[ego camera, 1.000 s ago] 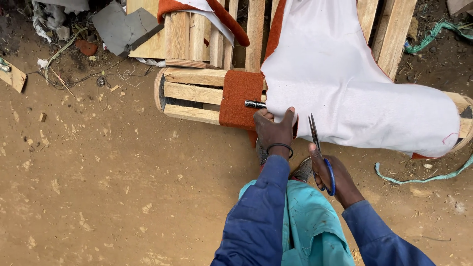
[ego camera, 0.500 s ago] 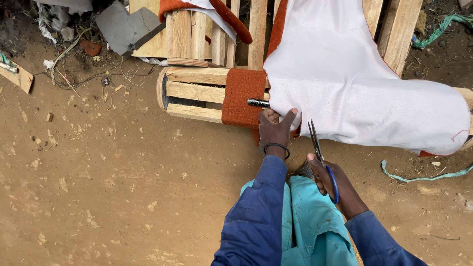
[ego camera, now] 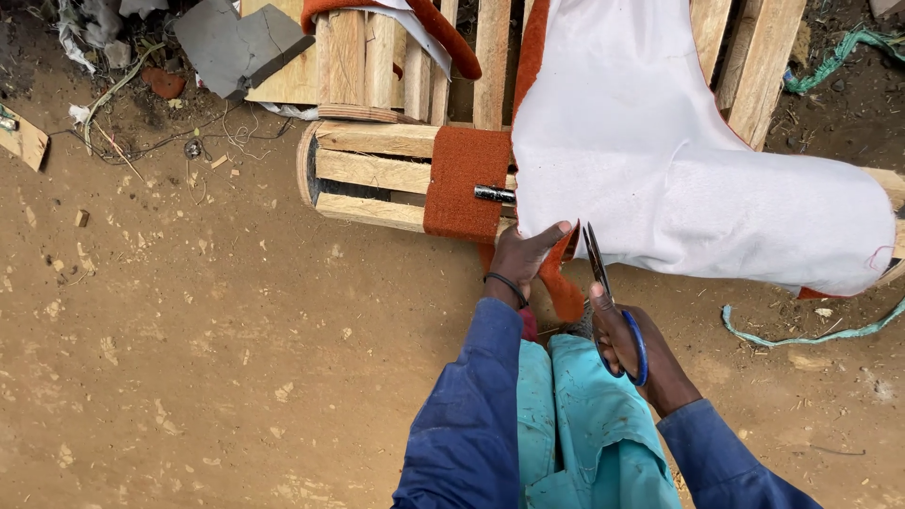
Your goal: Cutting upholstery fabric with scissors to fit a wooden furniture frame
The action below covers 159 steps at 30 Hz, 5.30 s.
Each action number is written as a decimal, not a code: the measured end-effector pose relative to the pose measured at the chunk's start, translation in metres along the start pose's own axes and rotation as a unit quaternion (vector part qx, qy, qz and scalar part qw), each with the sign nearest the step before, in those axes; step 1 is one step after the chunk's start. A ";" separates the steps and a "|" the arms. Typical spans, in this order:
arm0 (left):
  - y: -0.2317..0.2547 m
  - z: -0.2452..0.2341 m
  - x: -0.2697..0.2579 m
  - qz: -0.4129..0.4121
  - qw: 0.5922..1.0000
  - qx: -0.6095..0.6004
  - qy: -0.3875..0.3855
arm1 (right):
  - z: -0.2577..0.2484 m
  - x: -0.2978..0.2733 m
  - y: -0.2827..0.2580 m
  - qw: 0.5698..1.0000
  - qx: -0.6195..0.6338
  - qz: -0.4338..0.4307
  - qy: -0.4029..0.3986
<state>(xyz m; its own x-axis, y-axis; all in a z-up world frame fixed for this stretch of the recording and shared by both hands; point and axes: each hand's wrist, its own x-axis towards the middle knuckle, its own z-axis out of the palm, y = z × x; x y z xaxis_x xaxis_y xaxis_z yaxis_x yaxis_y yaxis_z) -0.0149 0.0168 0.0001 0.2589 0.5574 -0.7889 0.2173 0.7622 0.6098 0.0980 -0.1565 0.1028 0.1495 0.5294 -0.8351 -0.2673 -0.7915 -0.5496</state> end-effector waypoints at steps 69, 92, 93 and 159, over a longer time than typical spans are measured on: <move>-0.114 -0.050 -0.174 0.040 0.998 0.019 -0.054 | 0.034 0.002 -0.018 0.997 0.025 0.059 -0.048; -0.070 -0.091 -0.133 0.006 0.997 0.076 0.015 | 0.048 0.011 -0.003 0.987 -0.130 -0.056 0.080; -0.057 -0.094 -0.125 0.067 0.995 0.070 0.000 | 0.048 0.016 0.007 0.981 -0.146 -0.093 0.090; -0.084 -0.087 -0.122 -0.057 0.996 -0.054 -0.052 | 0.033 -0.085 0.098 0.991 -0.051 0.118 -0.026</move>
<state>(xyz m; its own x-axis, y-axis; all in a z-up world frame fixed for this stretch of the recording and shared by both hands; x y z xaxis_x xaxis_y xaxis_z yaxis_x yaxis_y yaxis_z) -0.1462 -0.0869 0.0389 0.3353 0.4329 -0.8368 0.1492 0.8526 0.5009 0.0280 -0.2691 0.1200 0.0445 0.3384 -0.9400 -0.1915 -0.9206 -0.3404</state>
